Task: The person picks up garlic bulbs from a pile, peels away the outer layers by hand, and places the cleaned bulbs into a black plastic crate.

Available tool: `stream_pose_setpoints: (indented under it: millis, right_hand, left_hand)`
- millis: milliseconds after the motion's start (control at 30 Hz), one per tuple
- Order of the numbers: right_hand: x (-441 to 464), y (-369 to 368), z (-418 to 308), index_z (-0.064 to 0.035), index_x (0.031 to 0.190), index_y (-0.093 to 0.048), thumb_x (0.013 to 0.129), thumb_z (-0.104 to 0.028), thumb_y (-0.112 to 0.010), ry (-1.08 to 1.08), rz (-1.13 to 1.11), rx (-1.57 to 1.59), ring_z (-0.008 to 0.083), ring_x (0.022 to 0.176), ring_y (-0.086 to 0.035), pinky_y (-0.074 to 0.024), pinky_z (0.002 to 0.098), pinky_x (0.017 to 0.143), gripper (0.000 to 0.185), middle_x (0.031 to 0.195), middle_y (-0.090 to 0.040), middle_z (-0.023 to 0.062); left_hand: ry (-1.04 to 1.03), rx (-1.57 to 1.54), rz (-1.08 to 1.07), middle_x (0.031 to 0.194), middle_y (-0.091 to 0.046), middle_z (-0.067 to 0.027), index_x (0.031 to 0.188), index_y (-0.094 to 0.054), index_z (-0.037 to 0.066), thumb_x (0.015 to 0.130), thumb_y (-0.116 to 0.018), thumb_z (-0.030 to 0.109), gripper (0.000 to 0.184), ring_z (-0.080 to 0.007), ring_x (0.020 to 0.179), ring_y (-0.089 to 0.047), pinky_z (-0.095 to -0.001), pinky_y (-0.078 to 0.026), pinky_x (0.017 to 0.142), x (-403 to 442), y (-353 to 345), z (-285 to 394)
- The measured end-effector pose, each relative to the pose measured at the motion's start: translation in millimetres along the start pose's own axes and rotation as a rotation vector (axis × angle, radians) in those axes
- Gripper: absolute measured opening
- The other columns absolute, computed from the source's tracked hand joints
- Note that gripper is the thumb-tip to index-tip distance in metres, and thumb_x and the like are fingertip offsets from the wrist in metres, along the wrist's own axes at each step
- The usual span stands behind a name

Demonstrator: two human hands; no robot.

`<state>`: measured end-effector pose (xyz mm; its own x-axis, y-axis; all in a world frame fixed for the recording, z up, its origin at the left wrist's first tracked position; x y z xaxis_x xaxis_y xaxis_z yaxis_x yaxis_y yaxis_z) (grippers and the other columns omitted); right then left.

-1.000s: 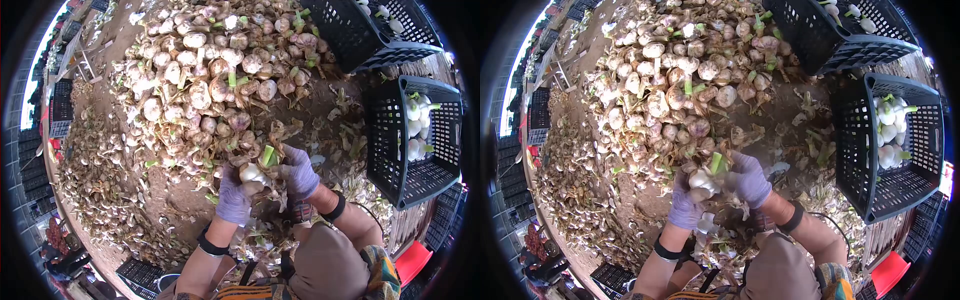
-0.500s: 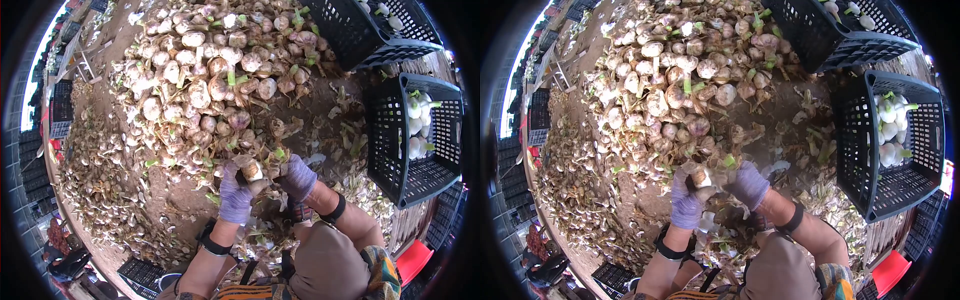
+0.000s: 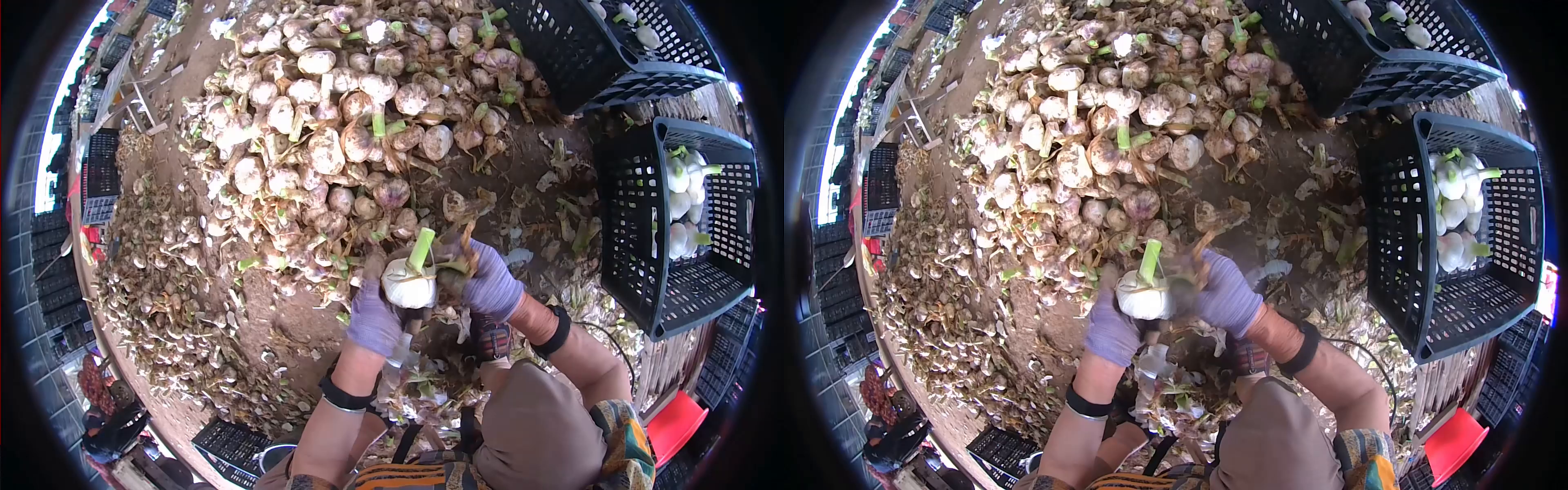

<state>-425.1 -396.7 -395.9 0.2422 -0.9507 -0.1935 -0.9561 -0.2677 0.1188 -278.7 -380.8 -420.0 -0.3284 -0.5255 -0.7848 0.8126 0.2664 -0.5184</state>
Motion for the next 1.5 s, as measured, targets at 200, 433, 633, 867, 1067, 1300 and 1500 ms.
stream_pose_setpoints:
  millis: [200, 433, 633, 867, 1067, 1300, 1500]
  right_hand:
    - [-8.1, -7.2, 13.0, -0.0009, 0.102, -0.056, 0.074, -0.003, -0.066, -0.469, -0.155, 0.567, 0.0098, 0.060, -0.058, -0.0488, 0.0228, 0.053, 0.030, 0.075, -0.060, 0.0031]
    - [2.3, -8.6, 29.6, -0.0011, 0.105, -0.052, 0.074, 0.000, -0.061, -0.304, -0.167, 0.336, 0.0099, 0.083, -0.056, -0.0487, 0.0247, 0.069, 0.033, 0.089, -0.058, 0.0053]
    - [6.2, 65.1, 41.7, 0.0024, 0.106, -0.056, 0.077, -0.008, -0.066, -0.206, 0.129, 0.333, 0.0143, 0.085, -0.059, -0.0493, 0.0255, 0.071, 0.033, 0.093, -0.061, 0.0102]
    - [6.3, 18.4, -3.5, 0.0044, 0.106, -0.057, 0.077, -0.018, -0.066, -0.169, 0.037, 0.252, 0.0151, 0.074, -0.060, -0.0496, 0.0285, 0.067, 0.038, 0.080, -0.063, 0.0074]
    - [-6.0, 6.9, 35.5, 0.0042, 0.088, -0.058, 0.080, -0.014, -0.058, -0.571, 0.093, 0.769, 0.0112, 0.057, -0.056, -0.0450, 0.0252, 0.048, 0.020, 0.071, -0.061, 0.0084]
    - [-14.2, -0.9, 89.7, -0.0042, 0.082, -0.060, 0.082, -0.002, -0.052, -0.341, 0.045, 0.464, 0.0077, 0.062, -0.056, -0.0462, 0.0225, 0.052, 0.008, 0.071, -0.059, 0.0014]
    - [-18.2, 26.8, 78.0, -0.0106, 0.087, -0.063, 0.071, -0.015, -0.065, 0.028, 0.140, 0.006, 0.0152, 0.069, -0.061, -0.0484, 0.0254, 0.066, 0.017, 0.077, -0.062, 0.0009]
  left_hand:
    - [-0.430, 0.498, 0.055, 0.084, -0.059, -0.0092, 0.114, -0.047, 0.006, 0.072, -0.068, 0.028, 0.052, -0.0198, 0.062, -0.060, -0.0308, -0.053, 0.056, -14.5, -9.1, 6.2]
    - [0.099, -0.023, -0.420, 0.067, -0.058, -0.0120, 0.106, -0.051, -0.004, 0.074, -0.064, 0.041, 0.057, -0.0200, 0.043, -0.055, -0.0343, -0.050, 0.043, -17.3, -11.2, -23.0]
    - [-0.030, 0.198, -0.200, 0.059, -0.054, -0.0057, 0.092, -0.054, 0.003, 0.070, -0.050, 0.073, 0.073, -0.0218, 0.046, -0.053, -0.0403, -0.053, 0.058, -11.6, -17.9, -8.6]
    - [-0.288, 0.478, -0.005, 0.103, -0.057, -0.0106, 0.115, -0.048, 0.001, 0.072, -0.057, 0.065, 0.077, -0.0186, 0.083, -0.061, -0.0286, -0.053, 0.066, 18.2, 7.1, -28.7]
    - [-0.146, -0.325, -0.077, 0.104, -0.056, -0.0136, 0.110, -0.050, 0.007, 0.083, -0.060, 0.011, 0.029, -0.0259, 0.095, -0.058, -0.0402, -0.051, 0.083, 18.2, 5.1, -27.1]
    - [-0.281, -0.308, -0.058, 0.108, -0.057, -0.0130, 0.108, -0.051, 0.007, 0.073, -0.057, -0.010, 0.039, -0.0295, 0.096, -0.058, -0.0483, -0.053, 0.079, 14.7, 11.6, -11.7]
    - [-0.461, -0.257, -0.266, 0.108, -0.058, -0.0126, 0.107, -0.054, 0.007, 0.068, -0.061, -0.008, 0.042, -0.0232, 0.099, -0.058, -0.0414, -0.051, 0.084, -15.1, -16.2, 29.0]
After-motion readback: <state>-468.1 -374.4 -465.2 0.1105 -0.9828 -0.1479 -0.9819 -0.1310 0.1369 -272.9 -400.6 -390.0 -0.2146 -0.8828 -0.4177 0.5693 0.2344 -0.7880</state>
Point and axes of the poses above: each hand's wrist, its own x-axis towards the middle knuckle, its own y-axis out of the back of the hand, z = x × y, the point moved 6 cm from there along x, towards the middle knuckle
